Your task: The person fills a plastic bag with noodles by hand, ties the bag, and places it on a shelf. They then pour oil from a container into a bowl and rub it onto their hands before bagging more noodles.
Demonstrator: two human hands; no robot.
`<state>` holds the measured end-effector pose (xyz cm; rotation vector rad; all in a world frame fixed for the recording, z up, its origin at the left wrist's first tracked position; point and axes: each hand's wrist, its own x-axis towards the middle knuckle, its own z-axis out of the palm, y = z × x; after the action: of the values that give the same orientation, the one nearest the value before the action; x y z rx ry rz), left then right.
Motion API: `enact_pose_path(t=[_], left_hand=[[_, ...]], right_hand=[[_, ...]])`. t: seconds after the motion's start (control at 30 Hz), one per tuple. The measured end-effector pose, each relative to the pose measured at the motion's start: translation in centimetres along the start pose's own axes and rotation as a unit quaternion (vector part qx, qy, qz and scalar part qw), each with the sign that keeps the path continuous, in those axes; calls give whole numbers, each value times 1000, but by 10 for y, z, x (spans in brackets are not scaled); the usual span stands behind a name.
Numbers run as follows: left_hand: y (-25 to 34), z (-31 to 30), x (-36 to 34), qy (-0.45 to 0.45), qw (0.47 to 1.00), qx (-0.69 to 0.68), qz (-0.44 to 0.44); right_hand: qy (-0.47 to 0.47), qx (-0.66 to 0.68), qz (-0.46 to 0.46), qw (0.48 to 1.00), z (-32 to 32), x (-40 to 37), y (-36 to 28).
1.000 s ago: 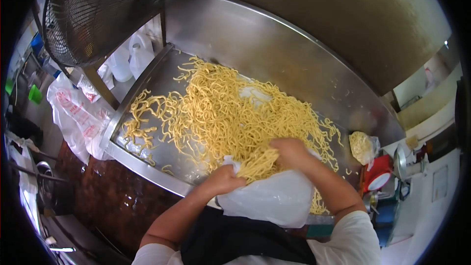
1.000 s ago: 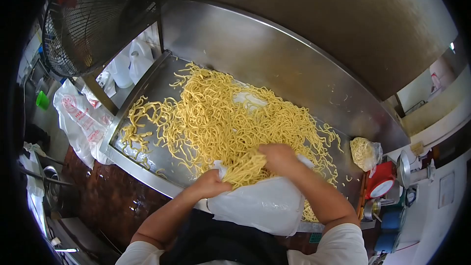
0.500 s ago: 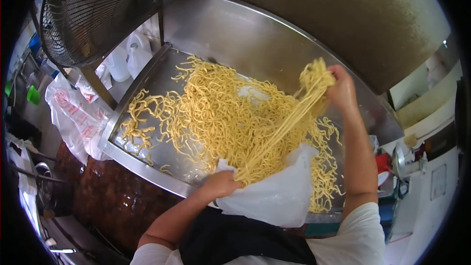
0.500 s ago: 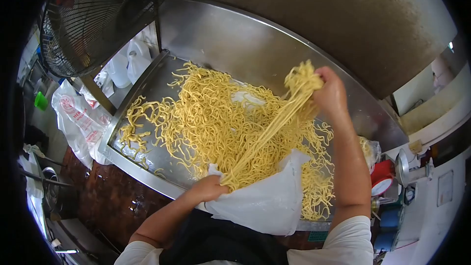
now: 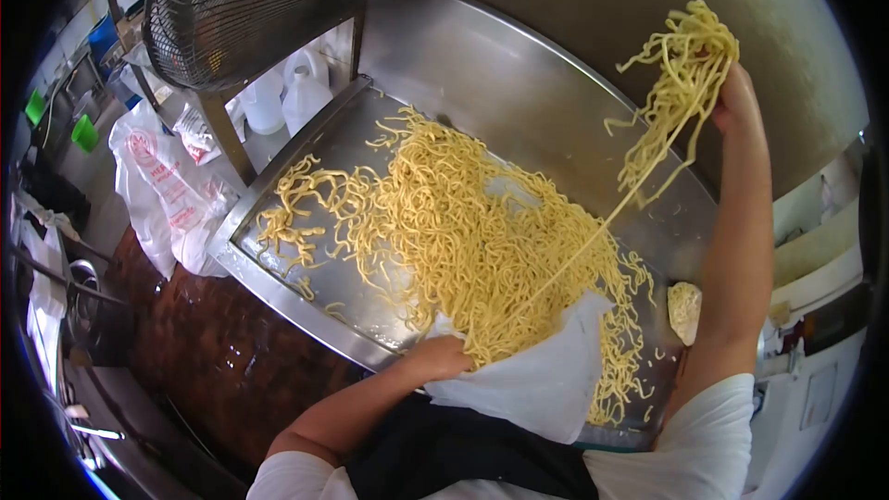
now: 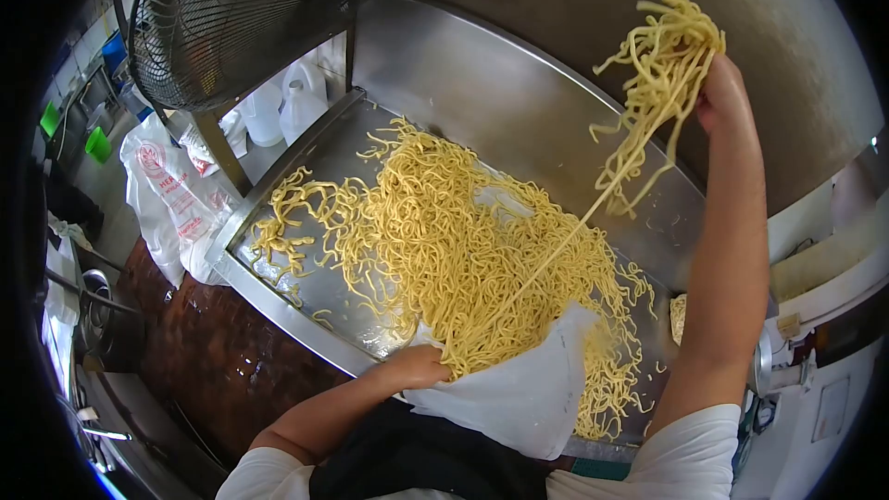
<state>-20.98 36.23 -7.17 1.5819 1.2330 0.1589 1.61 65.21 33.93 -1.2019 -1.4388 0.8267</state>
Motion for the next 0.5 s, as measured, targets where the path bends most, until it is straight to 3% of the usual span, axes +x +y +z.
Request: enact_pose_path(t=[0.17,0.23,0.37,0.5], left_hand=[[-1,-2,-1,5,1000,-21,15],[-8,1,3,4,998,-21,65],[0,-8,-4,2,999,-19,51],[-4,-2,2,-5,997,-75,3]], right_hand=[[-72,36,3,997,17,2,-3],[-149,-47,33,987,51,-20,15],[-236,21,45,970,134,-70,50],[-265,22,132,955,204,-93,84]])
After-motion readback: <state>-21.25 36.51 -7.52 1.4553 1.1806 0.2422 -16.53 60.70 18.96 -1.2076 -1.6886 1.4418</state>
